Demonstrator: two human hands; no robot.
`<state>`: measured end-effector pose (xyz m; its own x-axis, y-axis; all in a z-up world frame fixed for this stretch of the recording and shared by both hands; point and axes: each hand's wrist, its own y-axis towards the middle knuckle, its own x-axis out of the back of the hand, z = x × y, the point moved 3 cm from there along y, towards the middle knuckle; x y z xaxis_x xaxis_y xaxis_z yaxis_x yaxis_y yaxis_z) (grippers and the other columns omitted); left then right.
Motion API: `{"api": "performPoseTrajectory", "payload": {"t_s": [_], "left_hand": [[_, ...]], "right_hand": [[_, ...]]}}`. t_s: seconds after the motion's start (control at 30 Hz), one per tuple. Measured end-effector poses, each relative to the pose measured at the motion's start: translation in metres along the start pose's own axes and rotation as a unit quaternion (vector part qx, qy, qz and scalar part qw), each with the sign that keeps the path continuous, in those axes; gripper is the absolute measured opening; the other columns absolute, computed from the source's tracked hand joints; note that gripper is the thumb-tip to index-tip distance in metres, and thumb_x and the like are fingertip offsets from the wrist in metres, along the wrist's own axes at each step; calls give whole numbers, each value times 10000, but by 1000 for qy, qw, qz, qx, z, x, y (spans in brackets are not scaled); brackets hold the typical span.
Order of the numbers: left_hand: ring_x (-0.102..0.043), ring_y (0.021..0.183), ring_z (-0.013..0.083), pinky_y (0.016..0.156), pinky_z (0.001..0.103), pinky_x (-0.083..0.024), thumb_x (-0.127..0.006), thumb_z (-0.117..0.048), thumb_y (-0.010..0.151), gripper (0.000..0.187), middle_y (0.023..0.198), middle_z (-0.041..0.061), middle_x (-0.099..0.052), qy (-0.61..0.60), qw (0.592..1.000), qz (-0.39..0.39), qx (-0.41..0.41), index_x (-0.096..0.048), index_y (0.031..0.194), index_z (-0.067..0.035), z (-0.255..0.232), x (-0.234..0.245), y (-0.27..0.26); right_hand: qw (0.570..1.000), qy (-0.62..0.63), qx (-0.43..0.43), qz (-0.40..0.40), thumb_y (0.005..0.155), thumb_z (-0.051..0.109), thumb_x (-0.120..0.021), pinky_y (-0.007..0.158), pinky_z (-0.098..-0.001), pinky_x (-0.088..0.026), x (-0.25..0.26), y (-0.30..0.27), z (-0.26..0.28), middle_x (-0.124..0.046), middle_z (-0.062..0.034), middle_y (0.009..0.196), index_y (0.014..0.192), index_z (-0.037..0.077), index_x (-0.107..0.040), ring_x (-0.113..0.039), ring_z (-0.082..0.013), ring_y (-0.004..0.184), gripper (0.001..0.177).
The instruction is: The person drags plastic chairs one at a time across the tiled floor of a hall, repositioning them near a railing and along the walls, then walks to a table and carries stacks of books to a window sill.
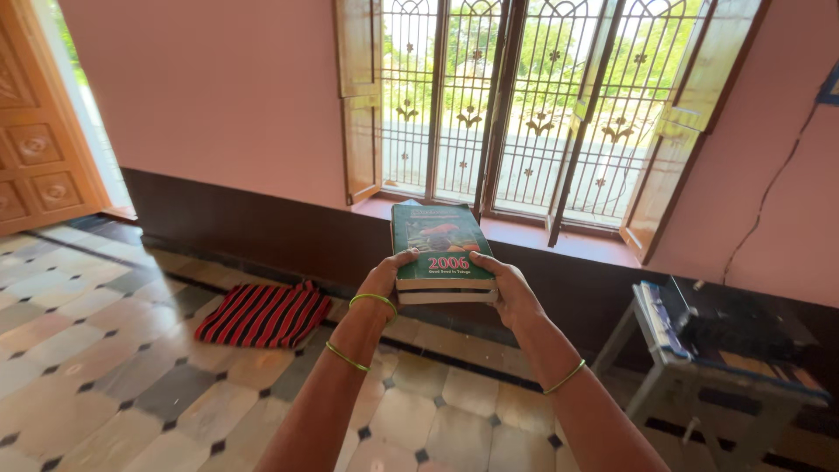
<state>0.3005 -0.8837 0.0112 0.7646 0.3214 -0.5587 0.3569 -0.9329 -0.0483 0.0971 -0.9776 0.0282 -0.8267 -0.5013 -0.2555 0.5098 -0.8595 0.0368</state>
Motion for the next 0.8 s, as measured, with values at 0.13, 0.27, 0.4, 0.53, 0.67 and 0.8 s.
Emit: {"api": "performPoseTrajectory", "payload": {"t_s": [0.13,0.27,0.4,0.53,0.67,0.8], "left_hand": [[-755,788,241,673,386,-653,-752,-258,835,393,962,134,-744,7,1000,-11,3,-685,1126,-4,-19,-9,97],[-732,809,223,694,375,-627,-762,-318,857,468,986,127,-728,42,999,-10,-14,-666,1171,15,-30,-17,204],[-700,912,224,734,421,-604,-745,-319,803,595,1100,94,-685,66,997,-42,-4,-507,1319,-141,-15,-13,313],[-706,997,251,744,376,-636,-748,-374,829,744,1201,172,-673,74,996,-45,17,-482,1403,17,-20,-19,442],[-711,964,223,726,370,-631,-756,-359,820,681,1160,146,-685,37,998,-36,29,-520,1371,-35,-13,-1,554],[-716,852,209,682,366,-617,-754,-372,840,551,1039,112,-704,40,998,-48,33,-572,1261,-66,-8,35,643]], "right_hand": [[999,-37,4,-27,852,365,-772,811,-340,-598,20,107,9,-771,-89,988,1152,9,-691,-756,-200,855,472],[1000,-6,13,9,842,394,-766,821,-350,-579,46,218,11,-750,-61,1014,1190,55,-684,-734,-180,876,492],[1000,-16,13,10,850,399,-757,870,-317,-603,77,328,-4,-759,-76,1078,1210,51,-665,-747,-184,963,510],[1000,-10,-18,3,858,396,-757,849,-330,-591,99,452,-6,-744,-75,1069,1217,55,-664,-729,-200,960,505],[999,-3,-32,25,855,386,-761,810,-335,-608,109,564,-15,-754,-88,1029,1202,25,-671,-736,-204,907,509],[998,-5,-50,46,854,379,-758,751,-324,-600,106,656,-44,-754,-60,1006,1203,46,-682,-739,-170,850,488]]}}
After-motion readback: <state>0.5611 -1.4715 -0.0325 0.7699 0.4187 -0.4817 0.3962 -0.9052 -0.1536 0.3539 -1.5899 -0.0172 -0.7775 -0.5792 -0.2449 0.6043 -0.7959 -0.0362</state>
